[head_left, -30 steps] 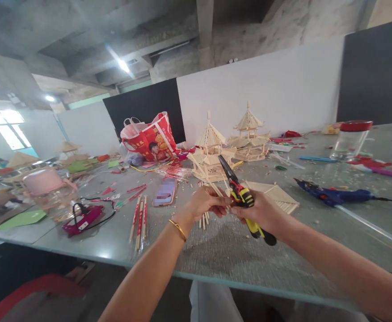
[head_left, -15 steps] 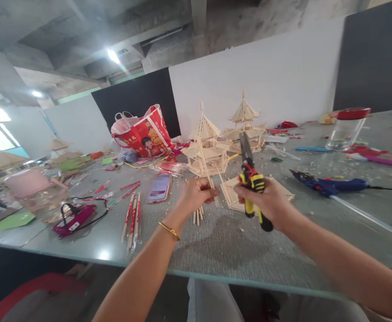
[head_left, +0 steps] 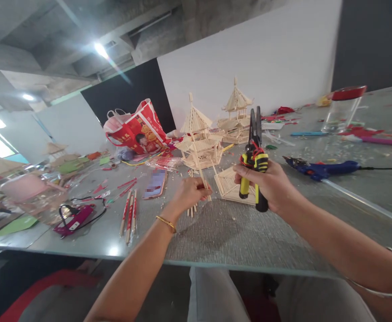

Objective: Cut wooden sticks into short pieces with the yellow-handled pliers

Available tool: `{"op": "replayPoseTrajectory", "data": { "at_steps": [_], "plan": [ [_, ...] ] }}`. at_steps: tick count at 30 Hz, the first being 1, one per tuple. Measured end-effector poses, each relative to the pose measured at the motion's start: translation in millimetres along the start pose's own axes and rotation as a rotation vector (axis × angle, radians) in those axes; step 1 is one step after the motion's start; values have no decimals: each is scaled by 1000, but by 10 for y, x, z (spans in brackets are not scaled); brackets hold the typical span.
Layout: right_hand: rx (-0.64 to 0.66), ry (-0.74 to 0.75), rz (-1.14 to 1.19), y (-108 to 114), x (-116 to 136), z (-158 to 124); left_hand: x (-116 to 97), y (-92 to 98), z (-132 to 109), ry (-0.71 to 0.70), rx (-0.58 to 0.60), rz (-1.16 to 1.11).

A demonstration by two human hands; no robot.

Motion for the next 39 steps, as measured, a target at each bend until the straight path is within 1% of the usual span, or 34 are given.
{"op": "replayPoseTrajectory", "data": {
  "at_steps": [5,8,11,16,20,23,25,27,29,31,34,36,39],
  "plan": [
    [-5,10,-33,7,-21,8,19,-11,9,18,4,-13],
    [-4,-1,-46,-4,-36,5,-20,-27,2,29,-7,40],
    [-19,-15,-51,-15,-54,3,-80,-55,-10,11,-11,126],
    [-8,30,-138,-47,-24,-22,-140,-77,-32,-38,-24,215],
    [-9,40,-169,-59,37,-71,-85,-70,-24,-34,-31,197],
    [14,54,-206,-76,75,-89,-5,-61,11,-17,-25,109],
    [20,51,-282,-98,86,-77,26,-46,32,4,14,-17],
    [26,49,-394,-129,92,-43,1,-23,31,19,86,-170],
    [65,61,-495,-174,99,3,-91,5,0,5,168,-294],
    [126,73,-543,-225,103,46,-220,25,-53,-14,253,-366],
    [178,76,-532,-289,90,76,-386,10,-128,20,363,-364],
    [197,74,-520,-318,64,73,-450,-16,-148,53,386,-305],
    [209,56,-567,-328,10,65,-497,-44,-139,91,391,-167]
  ]
}}
Point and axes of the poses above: each hand's wrist, its own z-axis towards the middle knuckle, its own y-axis out of the back of the hand, x = y × z, the point moved 2 cm from there along z, towards the middle knuckle, and after that the axes turned 14 degrees about x, right-handed, at the moved point
